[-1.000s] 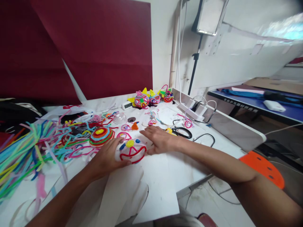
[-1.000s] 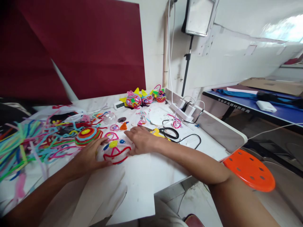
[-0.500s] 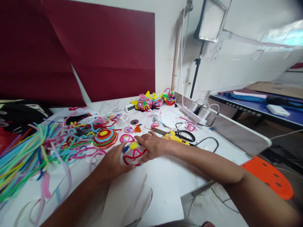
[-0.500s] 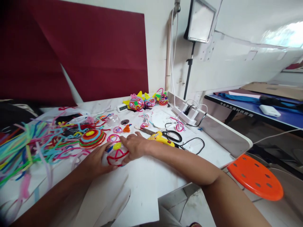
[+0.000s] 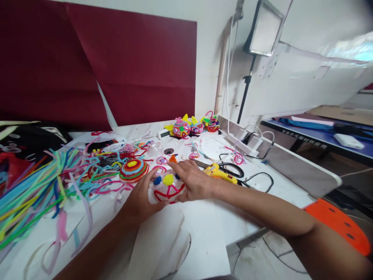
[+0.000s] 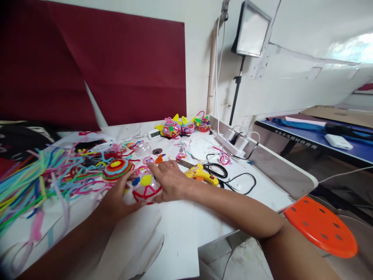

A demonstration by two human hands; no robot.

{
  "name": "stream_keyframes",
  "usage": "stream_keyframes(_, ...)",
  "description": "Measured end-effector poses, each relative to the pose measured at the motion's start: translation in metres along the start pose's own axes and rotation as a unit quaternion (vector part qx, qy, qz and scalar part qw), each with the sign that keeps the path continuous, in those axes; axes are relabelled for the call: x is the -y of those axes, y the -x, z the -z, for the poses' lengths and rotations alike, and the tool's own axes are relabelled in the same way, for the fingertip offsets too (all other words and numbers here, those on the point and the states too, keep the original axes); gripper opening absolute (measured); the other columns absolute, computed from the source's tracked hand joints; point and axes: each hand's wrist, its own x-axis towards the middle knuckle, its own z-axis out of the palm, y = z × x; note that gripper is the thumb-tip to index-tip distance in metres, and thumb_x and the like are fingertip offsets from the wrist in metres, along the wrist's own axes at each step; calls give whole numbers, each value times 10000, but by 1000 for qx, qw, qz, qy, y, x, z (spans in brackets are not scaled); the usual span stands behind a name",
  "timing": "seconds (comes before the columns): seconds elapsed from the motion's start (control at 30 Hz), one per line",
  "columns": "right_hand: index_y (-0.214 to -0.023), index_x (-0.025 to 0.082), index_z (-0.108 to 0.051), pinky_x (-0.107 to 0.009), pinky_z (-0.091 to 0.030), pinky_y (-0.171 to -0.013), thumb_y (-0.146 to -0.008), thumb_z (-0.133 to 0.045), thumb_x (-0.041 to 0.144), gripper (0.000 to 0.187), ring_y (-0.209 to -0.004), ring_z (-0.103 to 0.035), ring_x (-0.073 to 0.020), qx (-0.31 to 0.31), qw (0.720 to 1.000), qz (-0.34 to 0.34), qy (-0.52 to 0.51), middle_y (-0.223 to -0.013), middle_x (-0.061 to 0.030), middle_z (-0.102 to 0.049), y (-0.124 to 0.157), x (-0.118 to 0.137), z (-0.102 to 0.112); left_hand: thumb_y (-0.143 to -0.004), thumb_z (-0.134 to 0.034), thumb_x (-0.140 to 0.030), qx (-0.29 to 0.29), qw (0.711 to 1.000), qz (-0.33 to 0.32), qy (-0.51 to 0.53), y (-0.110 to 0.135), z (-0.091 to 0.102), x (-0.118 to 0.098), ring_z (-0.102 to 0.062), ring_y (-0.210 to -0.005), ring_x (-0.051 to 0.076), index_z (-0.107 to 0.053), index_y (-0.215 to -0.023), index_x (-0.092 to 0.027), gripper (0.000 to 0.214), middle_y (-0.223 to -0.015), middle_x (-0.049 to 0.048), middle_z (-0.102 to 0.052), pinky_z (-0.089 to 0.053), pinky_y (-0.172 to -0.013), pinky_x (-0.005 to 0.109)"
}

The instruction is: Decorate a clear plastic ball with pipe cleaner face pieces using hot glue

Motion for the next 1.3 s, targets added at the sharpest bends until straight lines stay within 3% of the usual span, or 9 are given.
stream_keyframes(0.17, -1463, 64, -231, -548, -243, -1082, -696, -743, 487, 1014, -1234, -420, -347, -72, 997, 14, 30, -1306, -238, -505, 8, 6, -3, -653, -781, -449, -31, 989, 31, 144, 1, -1, -6, -464, -1296, 353, -344, -1399, -219, 895, -1449, 180, -407, -482, -988, 466)
stream_keyframes(0.3, -1471, 97, -205, -565, -168, -1119, -775, -664, 465, 912, -1308, -354, -340, -109, 991, 40, 62, -1355, -224, -480, 12, 6, -8, -687, -756, -456, -52, 934, 118, 333, 0, 3, -20, -446, -1325, 343, -371, -1364, -239, 808, -1481, 166, -383, -516, -941, 418)
stream_keyframes(0.47, -1462, 77, -227, -567, -146, -1130, -835, -594, 438, 811, -1337, -324, -341, -115, 985, 74, 103, -1375, -225, -476, 15, 4, -10, -785, -638, -530, -78, 914, 172, 358, -2, 10, -26, -480, -1295, 310, -487, -1276, -202, 610, -1314, 133, -553, -439, -1029, 426)
stream_keyframes(0.6, -1461, 74, -244, -576, -126, -1137, -872, -567, 422, 757, -1350, -318, -342, -98, 983, 83, 129, -1385, -228, -477, 16, 6, -9, -796, -653, -500, -71, 899, 181, 392, -4, 11, -23, -561, -1195, 269, -547, -1225, -195, 537, -1230, 98, -619, -470, -982, 374)
stream_keyframes(0.83, -1465, 69, -263, -613, -141, -1125, -887, -558, 398, 727, -1346, -327, -352, -89, 979, 108, 149, -1359, -234, -497, 17, 7, -13, -798, -674, -429, -38, 806, 248, 536, -6, 6, -22, -667, -1008, 234, -654, -1087, -173, 386, -1031, 66, -732, -547, -823, 314)
stream_keyframes(0.97, -1473, 82, -253, -614, -125, -1131, -870, -586, 411, 763, -1351, -320, -360, -78, 977, 111, 164, -1361, -239, -491, 16, 7, -14, -786, -700, -371, -32, 776, 243, 581, -6, 1, -21, -675, -970, 219, -696, -927, -208, 216, -997, 34, -742, -557, -785, 295)
stream_keyframes(1.1, -1477, 107, -250, -607, -103, -1132, -849, -621, 394, 784, -1369, -295, -361, -66, 979, 105, 160, -1383, -234, -467, 17, 8, -13, -798, -682, -366, 4, 772, 232, 591, -6, 1, -21, -680, -954, 231, -690, -940, -217, 205, -996, 40, -740, -560, -781, 325)
stream_keyframes(1.2, -1473, 124, -255, -620, -123, -1113, -777, -687, 479, 892, -1381, -265, -377, -67, 987, 88, 114, -1418, -237, -425, 19, 11, -9, -804, -651, -421, 18, 796, 239, 555, -7, 3, -21, -685, -934, 251, -665, -905, -219, 227, -956, 51, -738, -564, -753, 354)
stream_keyframes(1.3, -1412, 102, -346, -565, -249, -1081, -745, -686, 586, 892, -1324, -354, -342, -104, 991, 86, 6, -1370, -226, -466, 18, 16, 1, -809, -626, -466, 20, 815, 235, 530, -7, 4, -20, -687, -920, 262, -632, -875, -222, 252, -915, 55, -731, -561, -751, 376)
